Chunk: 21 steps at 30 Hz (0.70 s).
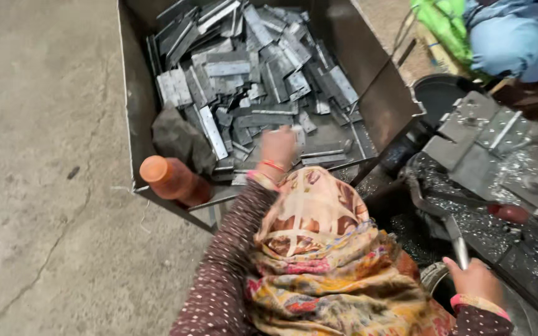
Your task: The person operates a manual press machine to process metal pieces. They pick up metal pieces from a bin, place them into the machine, and pull a lever to activate the press. The processed pieces are then dropped back into the bin.
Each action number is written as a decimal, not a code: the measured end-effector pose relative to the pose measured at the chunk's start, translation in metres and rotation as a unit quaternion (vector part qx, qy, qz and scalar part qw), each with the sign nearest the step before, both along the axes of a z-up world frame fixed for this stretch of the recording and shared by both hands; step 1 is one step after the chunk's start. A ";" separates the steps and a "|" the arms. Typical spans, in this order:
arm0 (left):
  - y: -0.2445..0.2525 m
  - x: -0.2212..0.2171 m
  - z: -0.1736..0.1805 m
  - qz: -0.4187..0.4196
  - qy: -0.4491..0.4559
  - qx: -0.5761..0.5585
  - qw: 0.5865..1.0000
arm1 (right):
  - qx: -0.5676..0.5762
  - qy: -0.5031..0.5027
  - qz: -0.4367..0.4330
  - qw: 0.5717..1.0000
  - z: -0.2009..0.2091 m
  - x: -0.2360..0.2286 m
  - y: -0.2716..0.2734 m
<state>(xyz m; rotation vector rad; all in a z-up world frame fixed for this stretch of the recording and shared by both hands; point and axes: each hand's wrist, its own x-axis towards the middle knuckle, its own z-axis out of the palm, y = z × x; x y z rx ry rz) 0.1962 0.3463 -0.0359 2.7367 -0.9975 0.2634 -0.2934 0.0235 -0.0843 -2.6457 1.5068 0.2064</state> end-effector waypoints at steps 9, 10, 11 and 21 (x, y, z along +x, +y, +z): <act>0.147 0.013 -0.082 -0.083 0.155 0.062 0.982 | 0.031 -0.015 -0.031 0.999 0.000 -0.007 0.013; 0.147 0.007 -0.080 -0.081 0.156 0.057 0.983 | 0.030 -0.015 -0.033 0.999 0.001 -0.009 0.013; 0.146 0.002 -0.078 -0.071 0.131 0.038 0.988 | 0.029 -0.015 -0.036 0.999 0.001 -0.011 0.016; 0.048 0.108 -0.099 -0.003 -0.072 -0.049 0.996 | 0.013 0.009 -0.046 0.999 0.013 0.002 0.018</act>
